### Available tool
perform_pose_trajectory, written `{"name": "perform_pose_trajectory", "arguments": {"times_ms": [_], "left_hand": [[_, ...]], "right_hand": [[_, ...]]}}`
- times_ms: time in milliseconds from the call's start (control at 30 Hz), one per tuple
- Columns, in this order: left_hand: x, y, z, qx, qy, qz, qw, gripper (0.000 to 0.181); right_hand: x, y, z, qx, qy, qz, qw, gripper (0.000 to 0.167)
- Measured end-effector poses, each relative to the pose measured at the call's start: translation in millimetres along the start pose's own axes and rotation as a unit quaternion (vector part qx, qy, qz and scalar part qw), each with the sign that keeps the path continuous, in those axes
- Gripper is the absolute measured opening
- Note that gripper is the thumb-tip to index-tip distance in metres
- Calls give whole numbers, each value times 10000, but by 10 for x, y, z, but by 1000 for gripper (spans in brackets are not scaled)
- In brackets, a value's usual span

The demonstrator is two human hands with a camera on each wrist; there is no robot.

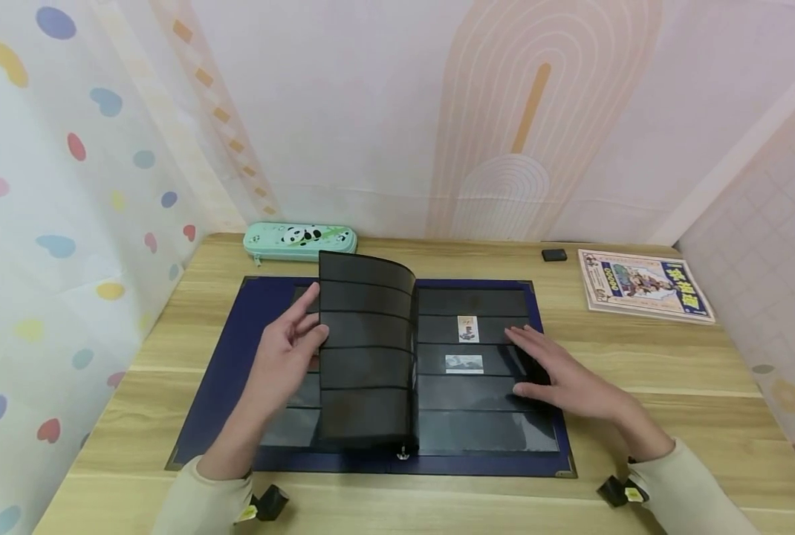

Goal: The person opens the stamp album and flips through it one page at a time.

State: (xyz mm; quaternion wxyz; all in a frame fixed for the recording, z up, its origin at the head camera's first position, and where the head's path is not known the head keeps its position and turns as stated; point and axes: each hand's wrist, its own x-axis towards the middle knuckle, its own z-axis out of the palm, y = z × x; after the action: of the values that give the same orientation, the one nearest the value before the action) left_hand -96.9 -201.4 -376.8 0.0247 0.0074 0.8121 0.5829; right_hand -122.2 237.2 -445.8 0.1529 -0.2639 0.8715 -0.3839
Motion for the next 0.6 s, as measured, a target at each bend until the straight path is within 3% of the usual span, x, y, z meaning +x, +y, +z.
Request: {"name": "perform_pose_trajectory", "arguments": {"times_ms": [233, 367, 467, 600], "left_hand": [[99, -38, -128, -830, -116, -503, 9952, 65], [131, -80, -152, -1404, -84, -573, 9884, 64], [156, -115, -144, -1847, -57, -628, 9808, 66], [188, -134, -112, -2538, 75, -749, 9643, 68]], "right_hand": [[-23, 97, 4, -484, -250, -75, 9985, 98], [-34, 114, 6, -531, -408, -88, 9977, 105], [-35, 125, 16, -516, -440, -71, 9977, 107], [-28, 145, 29, -575, -445, -61, 9973, 109]]}}
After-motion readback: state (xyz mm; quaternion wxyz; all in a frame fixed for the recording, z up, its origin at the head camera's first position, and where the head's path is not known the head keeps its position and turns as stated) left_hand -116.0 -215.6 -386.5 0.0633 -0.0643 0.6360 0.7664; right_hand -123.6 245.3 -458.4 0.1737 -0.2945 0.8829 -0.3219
